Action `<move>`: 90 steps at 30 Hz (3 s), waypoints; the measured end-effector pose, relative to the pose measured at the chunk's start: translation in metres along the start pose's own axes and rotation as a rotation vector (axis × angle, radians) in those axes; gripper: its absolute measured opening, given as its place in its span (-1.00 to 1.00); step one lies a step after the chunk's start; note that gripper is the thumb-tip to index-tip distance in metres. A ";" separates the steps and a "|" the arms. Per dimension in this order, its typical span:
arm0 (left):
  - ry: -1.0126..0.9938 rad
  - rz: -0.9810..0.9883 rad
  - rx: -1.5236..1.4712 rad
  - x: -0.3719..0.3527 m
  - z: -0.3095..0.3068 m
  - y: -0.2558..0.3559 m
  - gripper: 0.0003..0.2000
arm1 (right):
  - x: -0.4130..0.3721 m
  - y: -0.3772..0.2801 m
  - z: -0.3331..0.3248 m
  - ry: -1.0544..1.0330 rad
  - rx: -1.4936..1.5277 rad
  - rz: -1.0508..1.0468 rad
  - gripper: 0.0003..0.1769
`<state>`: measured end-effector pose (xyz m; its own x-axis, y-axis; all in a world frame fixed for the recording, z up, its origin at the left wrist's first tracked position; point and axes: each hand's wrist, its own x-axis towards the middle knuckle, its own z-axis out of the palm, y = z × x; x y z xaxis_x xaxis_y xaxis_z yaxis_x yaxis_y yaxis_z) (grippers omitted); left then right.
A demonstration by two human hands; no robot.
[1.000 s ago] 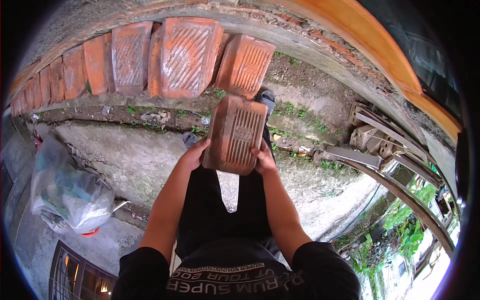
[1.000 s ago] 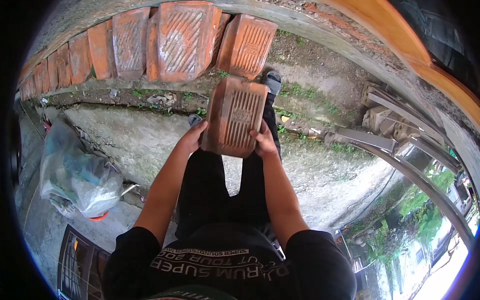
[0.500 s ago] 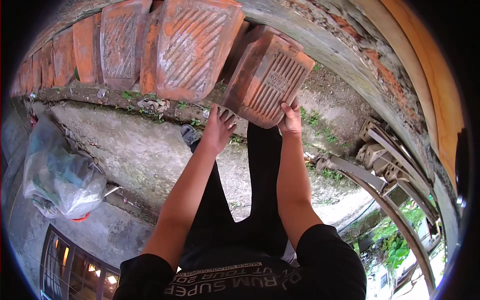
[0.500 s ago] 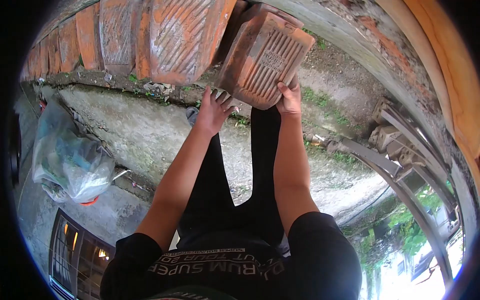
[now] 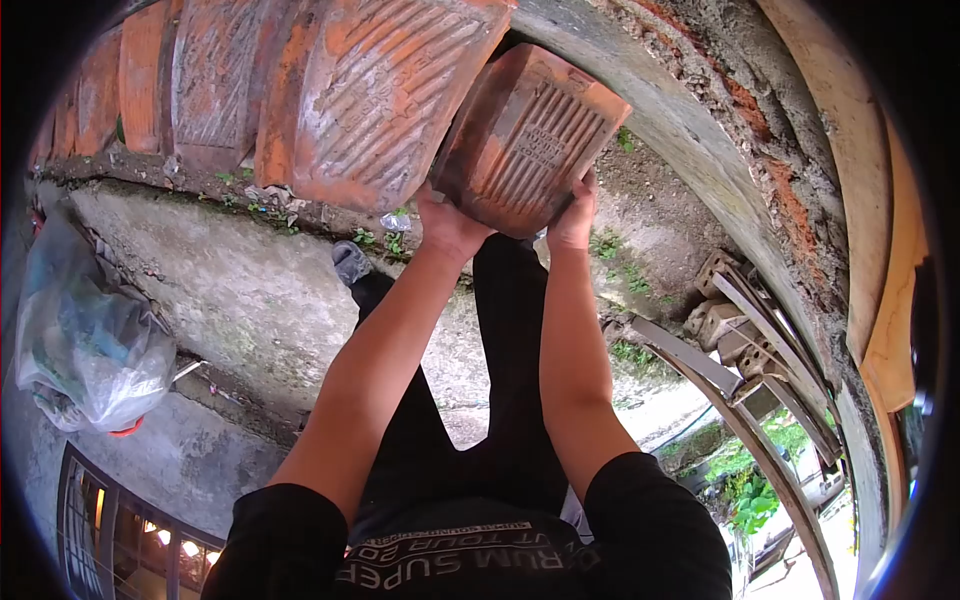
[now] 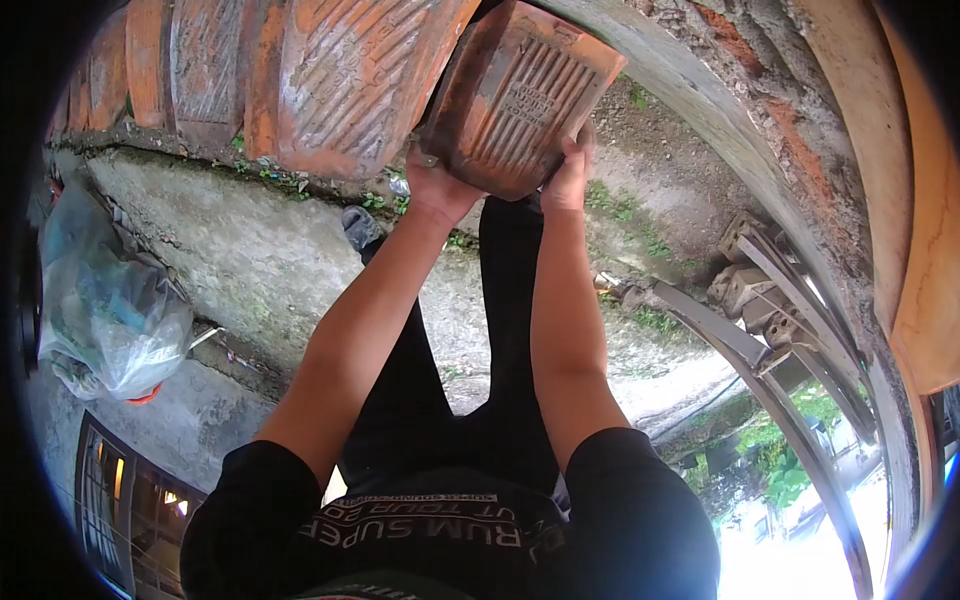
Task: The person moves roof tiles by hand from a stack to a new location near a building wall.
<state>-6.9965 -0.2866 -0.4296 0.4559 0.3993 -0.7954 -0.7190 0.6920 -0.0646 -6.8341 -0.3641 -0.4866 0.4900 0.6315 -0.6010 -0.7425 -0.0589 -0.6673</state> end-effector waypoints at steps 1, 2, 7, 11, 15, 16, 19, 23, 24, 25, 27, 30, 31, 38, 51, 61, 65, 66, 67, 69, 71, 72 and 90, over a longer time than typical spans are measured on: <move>0.000 0.042 -0.003 0.003 -0.002 0.001 -0.23 | 0.006 0.007 -0.003 -0.023 -0.032 -0.048 0.01; 0.000 0.084 -0.006 0.008 -0.004 0.002 -0.23 | 0.004 0.008 0.002 0.027 -0.050 0.009 -0.03; 0.013 0.142 -0.077 0.013 -0.013 -0.005 -0.25 | 0.018 0.019 0.000 0.092 0.033 0.158 -0.18; 0.013 0.174 -0.086 0.025 -0.014 -0.004 -0.24 | 0.034 0.008 0.011 0.041 0.030 0.125 -0.20; -0.099 0.165 -0.063 0.017 -0.019 0.002 -0.23 | 0.034 0.002 0.014 0.078 0.016 0.067 -0.21; 0.143 0.162 0.008 0.008 -0.020 0.005 -0.21 | 0.024 0.003 0.007 0.033 -0.011 -0.013 -0.20; 0.513 0.141 0.144 -0.041 -0.035 0.027 -0.22 | -0.011 0.008 -0.011 0.482 -0.128 0.014 -0.18; 0.372 0.151 0.451 -0.148 -0.098 0.094 -0.42 | -0.080 0.006 -0.068 0.492 -0.440 0.105 -0.27; 0.415 0.211 0.562 -0.181 -0.111 0.113 -0.51 | -0.102 0.000 -0.076 0.496 -0.624 0.137 -0.32; 0.420 0.244 0.567 -0.216 -0.137 0.137 -0.55 | -0.127 -0.006 -0.084 0.502 -0.809 0.166 -0.36; 0.537 0.284 0.595 -0.282 -0.168 0.179 -0.53 | -0.176 0.000 -0.115 0.483 -0.385 0.075 -0.47; 0.743 0.328 0.840 -0.374 -0.182 0.224 -0.54 | -0.253 -0.068 -0.098 0.468 -1.122 0.232 -0.59; 0.862 0.312 0.915 -0.404 -0.167 0.232 -0.54 | -0.266 -0.044 -0.154 0.434 -1.266 0.088 -0.58; 0.572 0.443 1.268 -0.461 -0.158 0.295 -0.12 | -0.411 -0.106 -0.080 0.566 -0.901 -0.322 -0.74; 0.001 0.277 1.856 -0.461 -0.038 0.332 -0.28 | -0.630 -0.056 -0.019 0.942 -0.986 -0.836 -0.36; 0.043 0.192 1.945 -0.476 -0.085 0.365 -0.50 | -0.711 0.070 -0.121 0.856 -0.876 -0.116 -0.52; 0.168 0.407 2.572 -0.514 -0.076 0.317 -0.51 | -0.763 -0.016 -0.053 0.899 -0.630 0.349 -0.56; 0.292 0.336 2.531 -0.491 -0.093 0.322 -0.52 | -0.754 0.019 -0.090 0.904 -0.619 0.254 -0.56; 0.296 0.342 2.546 -0.483 -0.094 0.320 -0.52 | -0.745 0.060 -0.126 0.900 -0.811 0.090 -0.55; -0.206 0.261 2.740 -0.483 -0.087 0.311 -0.48 | -0.750 0.066 -0.133 0.949 -1.250 -0.233 -0.52; -0.515 0.079 2.775 -0.484 -0.081 0.302 -0.43 | -0.765 0.048 -0.139 0.774 -0.949 0.245 -0.47; -0.216 0.076 2.509 -0.482 -0.083 0.286 -0.37 | -0.772 0.039 -0.135 0.775 -0.515 0.313 -0.48; -0.061 0.225 2.204 -0.519 -0.066 0.158 -0.22 | -0.802 0.091 -0.198 0.688 -0.077 0.349 -0.48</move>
<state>-7.3813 -0.4239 -0.0669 0.5175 0.5282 -0.6732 0.7892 0.0093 0.6140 -7.2044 -1.0286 -0.1527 0.4256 -0.0543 -0.9033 -0.8845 -0.2359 -0.4026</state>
